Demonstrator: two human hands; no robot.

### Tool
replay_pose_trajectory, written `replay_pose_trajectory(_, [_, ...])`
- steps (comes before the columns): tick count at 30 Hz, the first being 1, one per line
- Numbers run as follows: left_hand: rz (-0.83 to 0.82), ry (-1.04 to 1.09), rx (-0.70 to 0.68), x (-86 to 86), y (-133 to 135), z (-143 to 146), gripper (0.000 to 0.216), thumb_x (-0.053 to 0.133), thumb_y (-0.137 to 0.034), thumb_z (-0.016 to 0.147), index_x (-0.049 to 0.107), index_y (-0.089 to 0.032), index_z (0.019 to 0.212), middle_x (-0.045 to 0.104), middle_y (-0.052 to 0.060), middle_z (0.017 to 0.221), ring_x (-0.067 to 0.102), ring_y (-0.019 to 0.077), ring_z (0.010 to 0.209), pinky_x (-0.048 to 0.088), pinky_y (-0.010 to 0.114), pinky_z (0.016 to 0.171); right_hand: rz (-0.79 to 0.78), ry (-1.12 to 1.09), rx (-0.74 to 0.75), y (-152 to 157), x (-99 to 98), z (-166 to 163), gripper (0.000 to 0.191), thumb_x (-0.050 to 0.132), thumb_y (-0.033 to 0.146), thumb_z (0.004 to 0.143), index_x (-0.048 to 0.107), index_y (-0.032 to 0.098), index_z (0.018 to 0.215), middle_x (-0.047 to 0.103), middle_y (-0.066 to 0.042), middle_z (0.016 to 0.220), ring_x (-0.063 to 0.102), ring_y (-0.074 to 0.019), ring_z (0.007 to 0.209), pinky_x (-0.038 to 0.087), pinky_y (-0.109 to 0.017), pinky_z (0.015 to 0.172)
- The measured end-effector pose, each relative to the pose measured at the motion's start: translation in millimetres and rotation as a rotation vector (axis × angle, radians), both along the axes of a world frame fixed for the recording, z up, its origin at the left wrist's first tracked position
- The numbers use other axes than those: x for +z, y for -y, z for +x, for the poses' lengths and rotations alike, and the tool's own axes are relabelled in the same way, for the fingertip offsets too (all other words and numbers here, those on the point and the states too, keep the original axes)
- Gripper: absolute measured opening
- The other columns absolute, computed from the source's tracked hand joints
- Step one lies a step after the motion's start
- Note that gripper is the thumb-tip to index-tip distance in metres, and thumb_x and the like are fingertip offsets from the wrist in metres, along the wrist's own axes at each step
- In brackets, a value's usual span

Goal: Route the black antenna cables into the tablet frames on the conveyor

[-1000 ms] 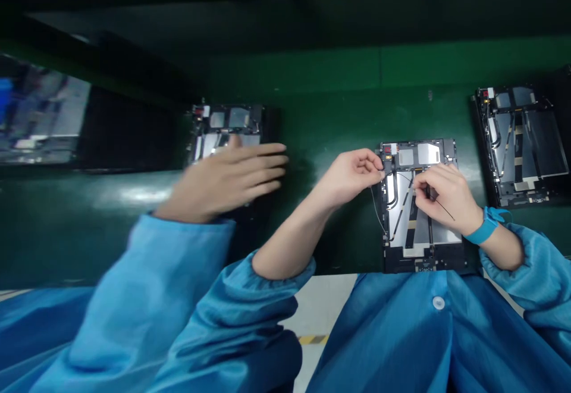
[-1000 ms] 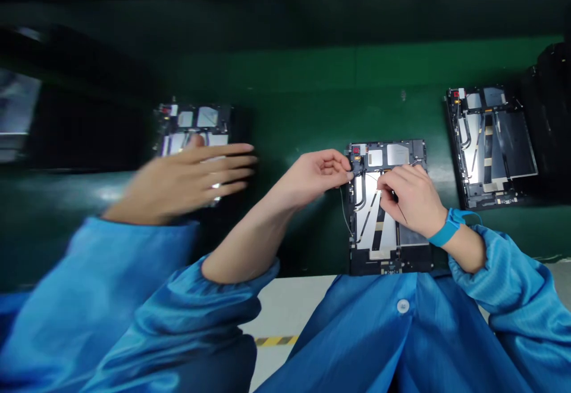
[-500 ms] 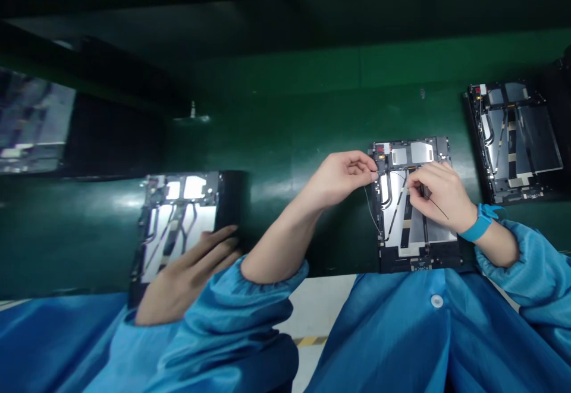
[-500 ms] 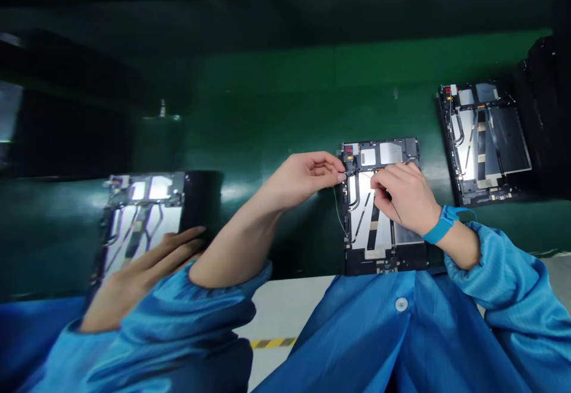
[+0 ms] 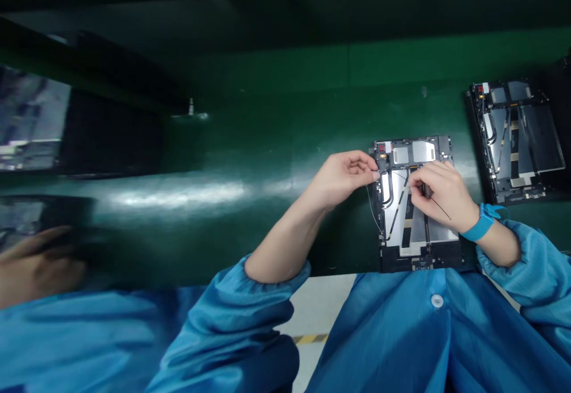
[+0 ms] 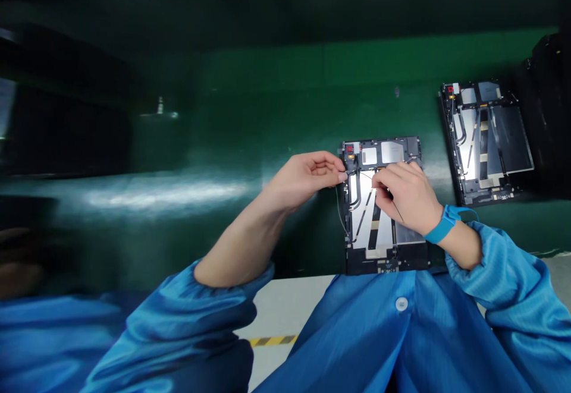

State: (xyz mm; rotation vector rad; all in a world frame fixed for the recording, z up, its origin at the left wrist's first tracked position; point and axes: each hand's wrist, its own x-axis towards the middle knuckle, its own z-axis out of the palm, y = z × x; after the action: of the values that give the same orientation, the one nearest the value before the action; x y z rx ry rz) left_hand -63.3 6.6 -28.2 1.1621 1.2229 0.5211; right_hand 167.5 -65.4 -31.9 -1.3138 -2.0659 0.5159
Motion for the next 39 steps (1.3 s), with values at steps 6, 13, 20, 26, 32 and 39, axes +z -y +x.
replay_pose_trajectory(6, [0.020,-0.031,0.004,1.7,1,3,0.023,0.083,-0.026,0.062,0.066,-0.016,0.075,0.063,0.000,0.069,0.056,0.0109,0.064,0.045,0.025,0.065,0.028,-0.015,-0.009,0,-1.2,-1,0.015,0.053,0.011,0.087,0.063,0.022,0.085,0.063,0.001,0.075,0.058,-0.0182,0.073,0.034,-0.032,0.072])
replay_pose_trajectory(13, [0.300,-0.486,-0.354,33.0,-17,10,0.007,0.068,-0.023,0.077,0.071,-0.018,0.073,0.064,-0.001,0.063,0.056,0.0142,0.061,0.043,0.028,0.064,0.018,-0.077,0.013,-1,-1.9,3,0.015,0.054,0.009,0.084,0.060,0.023,0.083,0.061,0.002,0.074,0.054,-0.0170,0.070,0.036,-0.032,0.072])
replay_pose_trajectory(20, [0.605,-0.717,-0.821,54.6,-42,29,0.022,0.058,-0.011,0.080,0.074,-0.019,0.069,0.073,0.001,0.071,0.060,0.0158,0.064,0.038,0.029,0.066,0.012,-0.091,0.041,-3,-0.9,4,0.017,0.053,0.007,0.081,0.059,0.023,0.083,0.062,0.001,0.076,0.055,-0.0176,0.072,0.038,-0.031,0.074])
replay_pose_trajectory(26, [0.574,-0.712,-0.926,56.8,-54,33,0.017,0.064,-0.014,0.082,0.077,-0.020,0.072,0.074,0.001,0.071,0.064,0.0157,0.066,0.040,0.028,0.067,0.020,-0.068,0.057,-3,0.2,5,0.019,0.052,0.006,0.079,0.060,0.022,0.085,0.061,0.001,0.074,0.055,-0.0181,0.071,0.037,-0.031,0.072])
replay_pose_trajectory(32, [0.668,-0.825,-0.965,66.1,-44,39,0.027,0.056,-0.008,0.084,0.071,-0.017,0.065,0.064,0.005,0.061,0.052,0.0171,0.056,0.037,0.033,0.063,0.008,-0.050,0.041,-2,2.5,6,0.017,0.055,0.008,0.080,0.061,0.023,0.083,0.063,0.002,0.074,0.057,-0.0175,0.070,0.037,-0.032,0.071])
replay_pose_trajectory(39, [0.643,-0.704,-0.817,52.8,-38,32,0.019,0.059,-0.010,0.085,0.073,-0.017,0.074,0.069,0.005,0.073,0.060,0.0182,0.066,0.040,0.031,0.067,0.003,-0.145,-0.305,15,12.2,17,0.004,0.067,0.022,0.086,0.066,0.025,0.089,0.070,0.002,0.077,0.062,-0.0183,0.073,0.048,-0.038,0.080])
